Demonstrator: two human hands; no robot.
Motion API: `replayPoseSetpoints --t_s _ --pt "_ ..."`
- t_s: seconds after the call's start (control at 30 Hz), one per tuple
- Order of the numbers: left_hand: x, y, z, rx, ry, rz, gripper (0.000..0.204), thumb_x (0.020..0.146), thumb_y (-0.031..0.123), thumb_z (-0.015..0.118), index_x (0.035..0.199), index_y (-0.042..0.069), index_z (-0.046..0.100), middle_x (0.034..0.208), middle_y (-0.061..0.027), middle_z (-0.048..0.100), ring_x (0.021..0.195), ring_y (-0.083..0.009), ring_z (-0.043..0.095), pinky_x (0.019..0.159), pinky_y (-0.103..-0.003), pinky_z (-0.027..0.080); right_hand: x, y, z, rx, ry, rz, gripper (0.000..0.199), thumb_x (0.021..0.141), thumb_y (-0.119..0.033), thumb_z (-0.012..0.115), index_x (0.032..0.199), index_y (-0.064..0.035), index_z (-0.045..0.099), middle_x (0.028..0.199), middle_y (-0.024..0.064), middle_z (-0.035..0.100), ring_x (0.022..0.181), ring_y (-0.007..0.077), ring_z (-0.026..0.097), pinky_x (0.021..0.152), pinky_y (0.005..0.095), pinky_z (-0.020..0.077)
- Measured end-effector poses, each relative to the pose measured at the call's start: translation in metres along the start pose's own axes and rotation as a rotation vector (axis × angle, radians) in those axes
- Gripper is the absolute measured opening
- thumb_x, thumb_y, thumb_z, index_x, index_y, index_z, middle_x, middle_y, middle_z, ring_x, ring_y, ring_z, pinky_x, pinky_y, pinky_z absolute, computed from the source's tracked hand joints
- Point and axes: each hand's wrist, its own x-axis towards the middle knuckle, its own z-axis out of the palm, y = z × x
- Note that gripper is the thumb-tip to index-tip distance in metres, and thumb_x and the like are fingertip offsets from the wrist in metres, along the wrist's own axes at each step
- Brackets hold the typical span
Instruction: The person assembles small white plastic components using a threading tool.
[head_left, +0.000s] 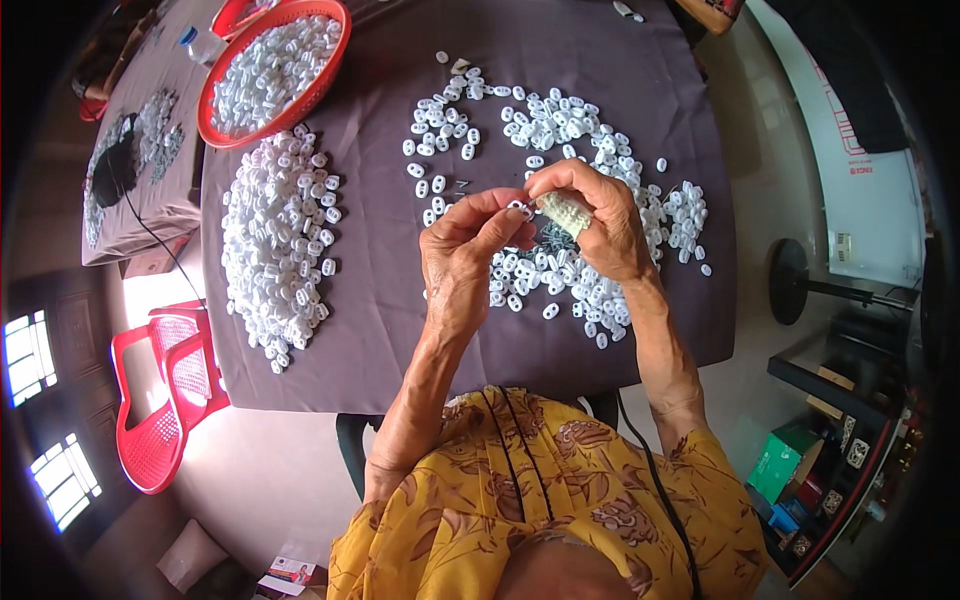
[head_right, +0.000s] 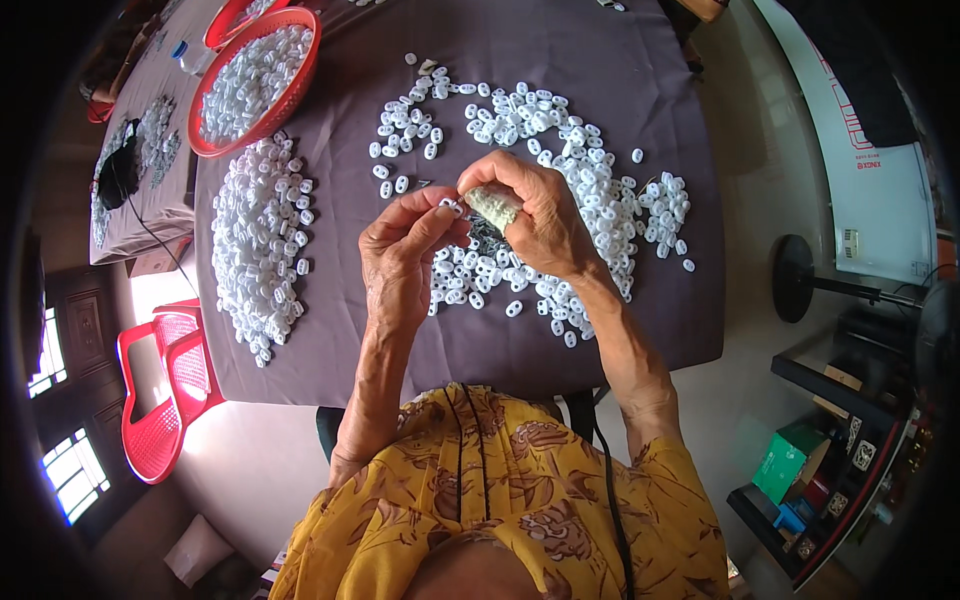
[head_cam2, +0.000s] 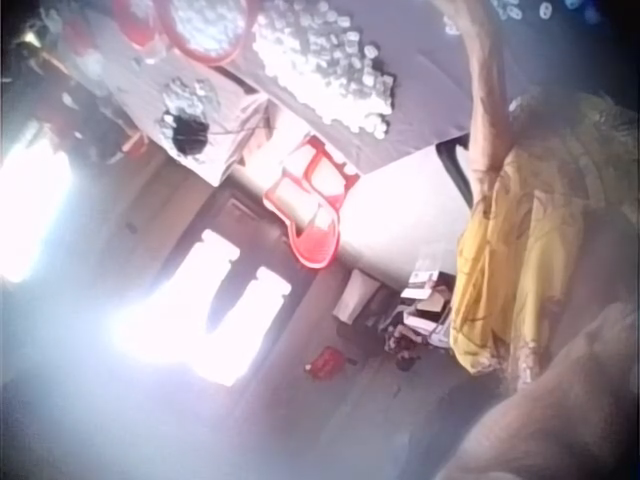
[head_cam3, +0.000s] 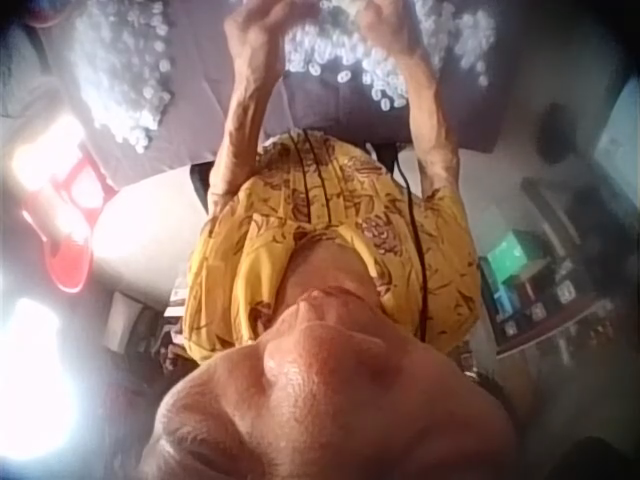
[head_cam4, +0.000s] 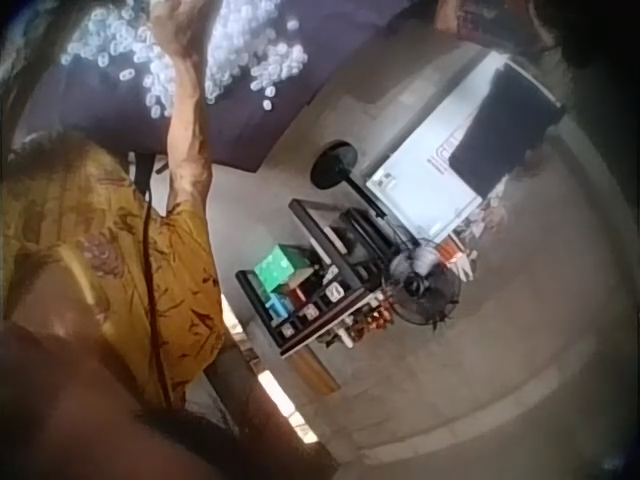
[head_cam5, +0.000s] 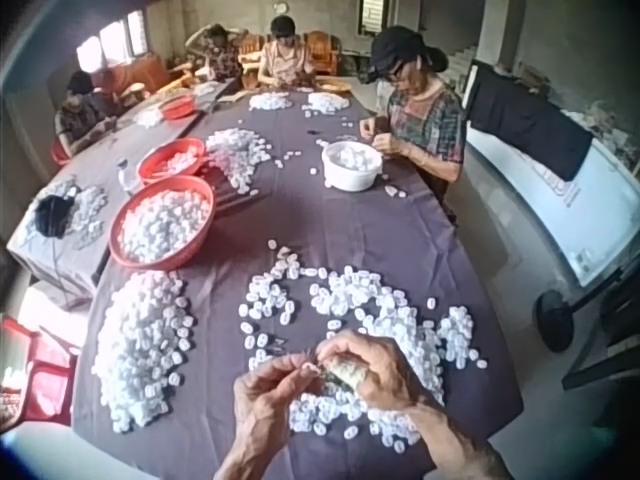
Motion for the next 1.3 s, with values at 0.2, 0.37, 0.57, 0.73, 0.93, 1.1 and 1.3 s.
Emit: replayPoseSetpoints --t_s 0.2,0.37,0.57,0.73,0.93,1.1,1.3 --pt "-0.0004 -0.0006 0.0003 0.007 0.008 -0.005 0.012 0.081 0.002 0.059 0.091 -0.004 0.062 0.080 -0.0084 0.063 0.067 -0.0142 0.060 0.063 -0.027 0.051 -0.0002 -0.0011 0.0000 -0.019 -0.005 -0.017 0.017 0.076 0.006 0.046 0.087 -0.0019 0.056 0.087 0.0068 0.062 0.082 0.0138 0.059 0.075 0.0255 0.0461" --pt "-0.0007 -0.0015 -0.0006 0.008 0.000 -0.011 0.012 0.081 0.002 0.059 0.091 -0.004 0.062 0.080 -0.0086 0.063 0.067 -0.0145 0.060 0.062 -0.027 0.051 -0.0019 0.0017 -0.0003 -0.048 -0.028 -0.023 0.019 0.074 0.007 0.045 0.087 -0.0018 0.056 0.087 0.0076 0.062 0.082 0.0148 0.059 0.075 0.0258 0.0462" --pt "-0.0008 -0.0018 0.0007 0.011 -0.002 -0.010 0.015 0.081 0.001 0.059 0.094 -0.005 0.061 0.078 -0.0096 0.063 0.067 -0.0143 0.060 0.064 -0.026 0.050 -0.0026 -0.0004 -0.0006 -0.104 -0.024 -0.048 0.018 0.074 0.007 0.046 0.088 -0.0012 0.055 0.086 0.0082 0.062 0.081 0.0165 0.060 0.074 0.0258 0.0463" --pt "-0.0017 -0.0022 0.0009 0.002 -0.002 0.025 0.015 0.081 0.001 0.060 0.094 -0.006 0.061 0.077 -0.0102 0.063 0.066 -0.0150 0.060 0.063 -0.026 0.051 -0.0023 -0.0001 0.0017 -0.125 -0.015 -0.056 0.018 0.074 0.008 0.048 0.088 -0.0014 0.055 0.086 0.0085 0.062 0.081 0.0169 0.061 0.073 0.0263 0.0469" --pt "-0.0019 -0.0043 -0.0002 0.035 0.009 0.045 0.015 0.080 0.002 0.060 0.093 -0.006 0.062 0.077 -0.0102 0.063 0.066 -0.0149 0.060 0.063 -0.026 0.051 -0.0014 -0.0031 0.0042 -0.162 -0.016 -0.067 0.017 0.075 0.007 0.048 0.087 -0.0018 0.055 0.085 0.0094 0.063 0.080 0.0179 0.062 0.071 0.0265 0.0477" --pt "0.0015 -0.0089 -0.0028 0.000 0.004 0.023 0.015 0.081 0.003 0.061 0.093 -0.005 0.062 0.078 -0.0099 0.063 0.066 -0.0144 0.060 0.063 -0.027 0.051 -0.0018 0.0032 0.0033 -0.196 -0.056 -0.061 0.016 0.077 0.006 0.049 0.089 -0.0016 0.056 0.086 0.0084 0.063 0.081 0.0159 0.062 0.071 0.0265 0.0478" --pt "0.0039 -0.0073 -0.0015 -0.077 0.037 -0.006 0.014 0.080 0.003 0.061 0.092 -0.004 0.061 0.079 -0.0102 0.063 0.068 -0.0158 0.062 0.064 -0.029 0.052 -0.0044 0.0018 0.0065 0.186 0.059 0.102 0.014 0.080 0.002 0.050 0.093 -0.0001 0.056 0.085 0.0050 0.062 0.081 0.0113 0.059 0.072 0.0252 0.0470"
